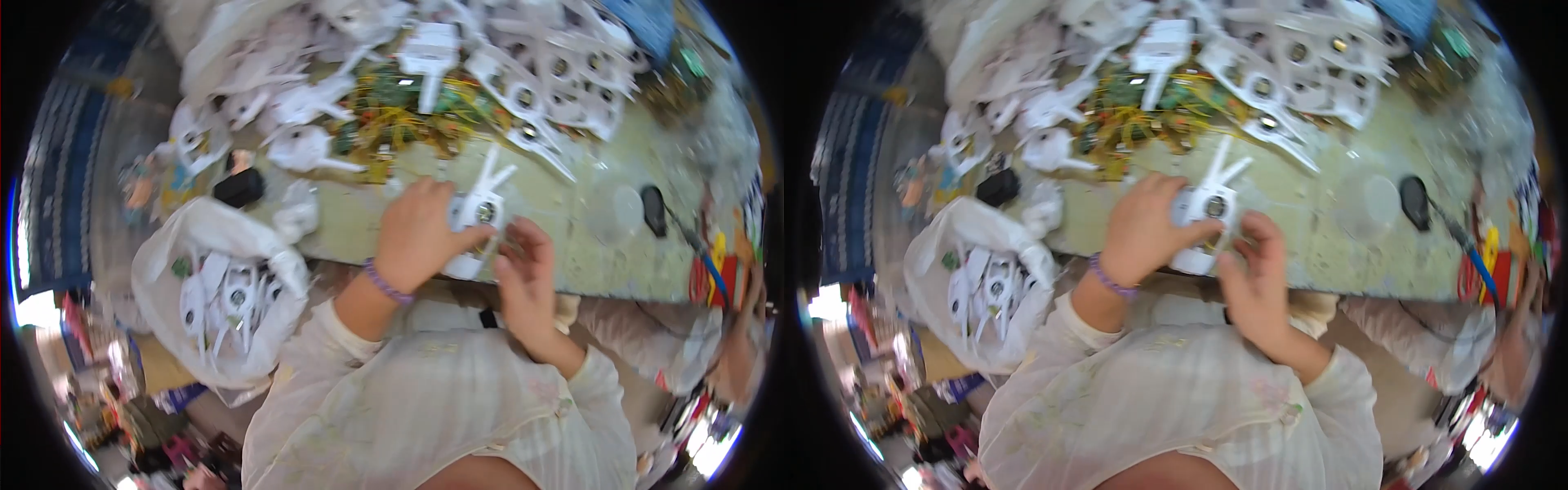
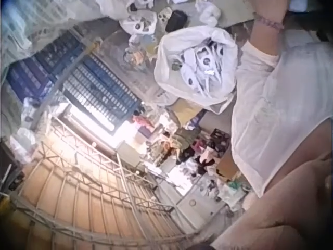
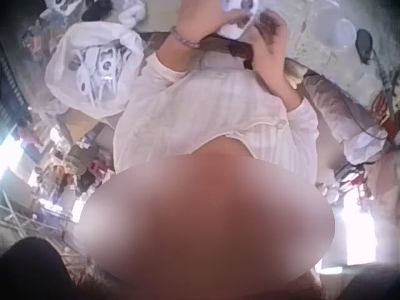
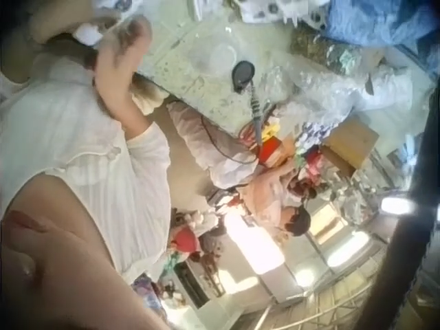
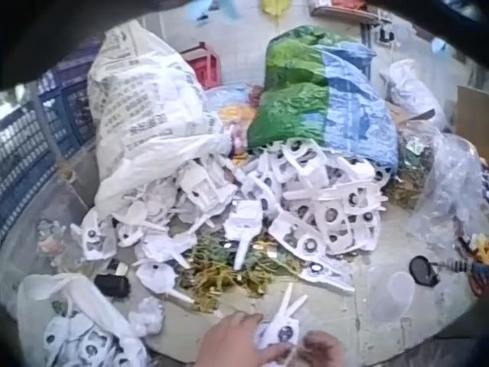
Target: Soldering wires to electronic circuit boards and assembling components into plastic housings.
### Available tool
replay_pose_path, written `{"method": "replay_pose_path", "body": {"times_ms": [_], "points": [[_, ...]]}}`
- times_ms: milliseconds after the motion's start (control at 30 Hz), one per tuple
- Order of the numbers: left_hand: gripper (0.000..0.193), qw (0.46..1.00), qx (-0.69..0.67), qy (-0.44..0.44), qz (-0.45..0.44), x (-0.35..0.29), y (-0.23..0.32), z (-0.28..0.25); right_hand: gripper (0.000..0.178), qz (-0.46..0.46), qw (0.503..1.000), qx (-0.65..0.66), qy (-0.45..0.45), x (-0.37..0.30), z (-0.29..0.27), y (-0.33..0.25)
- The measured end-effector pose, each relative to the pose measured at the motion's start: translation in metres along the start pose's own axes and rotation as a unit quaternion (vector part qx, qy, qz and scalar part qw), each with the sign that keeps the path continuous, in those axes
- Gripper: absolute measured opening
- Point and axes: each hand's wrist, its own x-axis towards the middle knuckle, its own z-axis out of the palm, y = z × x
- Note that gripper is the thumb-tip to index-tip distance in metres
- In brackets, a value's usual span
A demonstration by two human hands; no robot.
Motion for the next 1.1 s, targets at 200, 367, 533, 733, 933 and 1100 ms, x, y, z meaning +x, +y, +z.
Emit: {"method": "replay_pose_path", "body": {"times_ms": [200, 367, 533, 733, 933, 1100], "points": [[0.052, 0.984, -0.178, -0.009, 0.003, -0.012, 0.014, 0.006, 0.064, 0.134, 0.965, 0.216, -0.062, 0.008, -0.028, -0.027], [0.061, 0.954, -0.297, 0.026, -0.031, -0.055, -0.004, -0.068, 0.071, -0.007, 0.963, 0.178, -0.203, 0.006, -0.006, -0.039], [0.057, 0.891, -0.316, 0.276, -0.174, -0.127, -0.065, -0.179, 0.040, -0.050, 0.952, 0.105, -0.283, 0.006, -0.009, -0.027], [0.058, 0.857, 0.037, 0.395, -0.328, -0.161, -0.125, -0.145, 0.032, 0.016, 0.943, 0.088, -0.319, -0.010, -0.004, -0.022], [0.058, 0.847, 0.246, 0.243, -0.404, -0.159, -0.108, -0.156, 0.025, 0.041, 0.944, 0.041, -0.324, -0.013, -0.014, -0.014], [0.070, 0.846, 0.052, 0.167, -0.503, -0.165, -0.139, -0.165, 0.022, 0.080, 0.952, 0.054, -0.290, -0.017, -0.023, -0.012]]}}
